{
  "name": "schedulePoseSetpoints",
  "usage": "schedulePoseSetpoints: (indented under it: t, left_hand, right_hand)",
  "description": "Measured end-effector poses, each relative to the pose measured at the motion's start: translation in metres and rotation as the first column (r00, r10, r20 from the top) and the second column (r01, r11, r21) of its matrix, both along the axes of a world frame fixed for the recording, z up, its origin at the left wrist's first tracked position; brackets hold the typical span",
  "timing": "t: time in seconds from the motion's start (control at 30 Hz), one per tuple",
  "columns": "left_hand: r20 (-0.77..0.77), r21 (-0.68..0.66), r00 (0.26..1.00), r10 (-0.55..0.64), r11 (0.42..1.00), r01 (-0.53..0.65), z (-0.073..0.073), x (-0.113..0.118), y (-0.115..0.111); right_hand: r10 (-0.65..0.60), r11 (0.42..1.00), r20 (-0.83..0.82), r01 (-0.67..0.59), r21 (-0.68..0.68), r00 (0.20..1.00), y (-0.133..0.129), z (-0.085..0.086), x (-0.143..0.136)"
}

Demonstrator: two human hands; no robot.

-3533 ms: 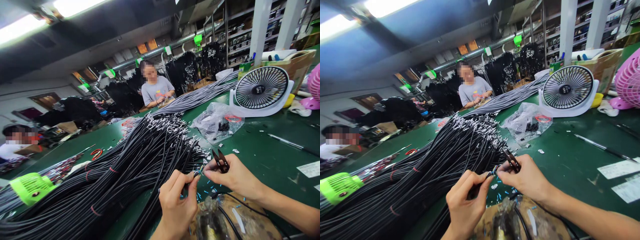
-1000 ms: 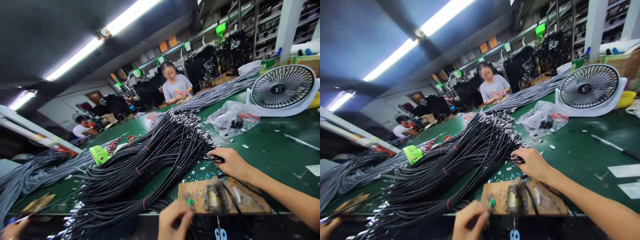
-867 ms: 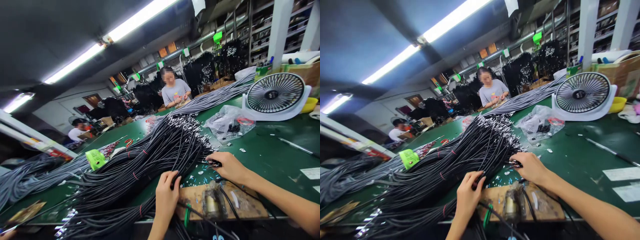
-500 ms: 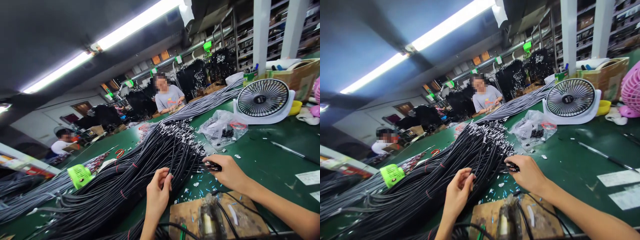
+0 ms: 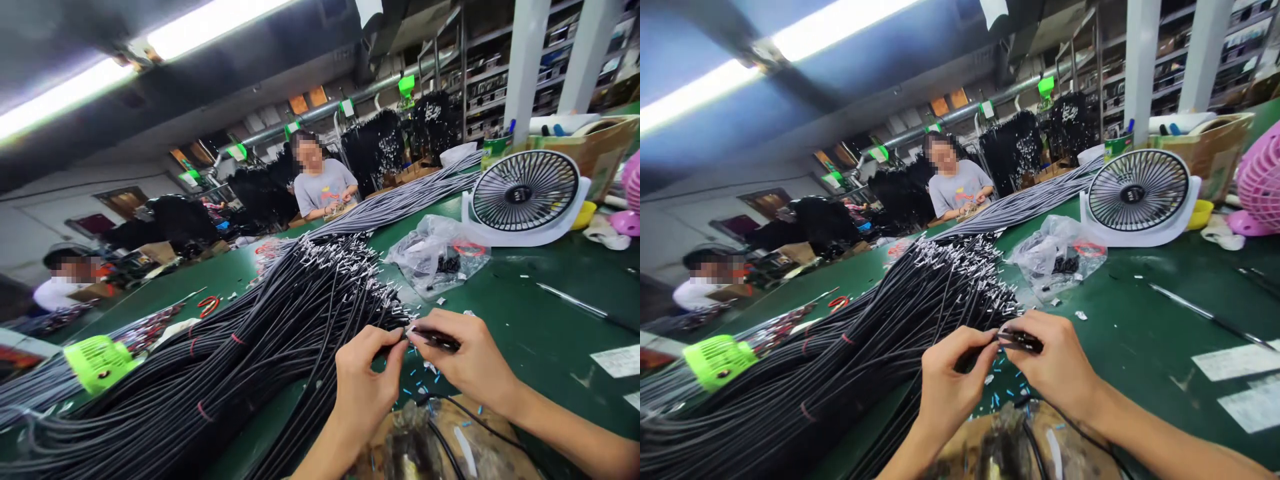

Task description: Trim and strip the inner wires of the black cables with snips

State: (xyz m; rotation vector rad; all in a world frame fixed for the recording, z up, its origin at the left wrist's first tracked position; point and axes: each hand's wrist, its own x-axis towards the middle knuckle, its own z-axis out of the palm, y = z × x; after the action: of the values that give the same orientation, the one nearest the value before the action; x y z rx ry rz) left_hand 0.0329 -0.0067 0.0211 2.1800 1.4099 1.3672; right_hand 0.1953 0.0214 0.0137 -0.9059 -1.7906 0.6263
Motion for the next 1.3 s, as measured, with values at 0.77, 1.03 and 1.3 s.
schedulePoseSetpoints:
  t: [0.77, 1.03, 1.3]
  left_hand:
    - [0.179, -0.004, 0.982, 0.055, 0.998, -0.055, 0.003, -0.01, -0.013]
    - [0.155, 0.055, 0.988, 0.021, 0.998, -0.03, -0.001, -0.01, -0.012]
    - [0.273, -0.199, 0.962, -0.012, 0.978, 0.068, -0.002, -0.007, -0.011]
  right_hand:
    - [0.133, 0.991, 0.031, -0.132, -0.019, 0.991, -0.007, -0.002, -0.003]
    - [0.198, 0.978, 0.027, -0.196, -0.074, 0.98, -0.003, -0.002, -0.004]
    - [0.147, 0.984, -0.02, -0.148, -0.103, 0.989, -0.006, -0.004, -0.007]
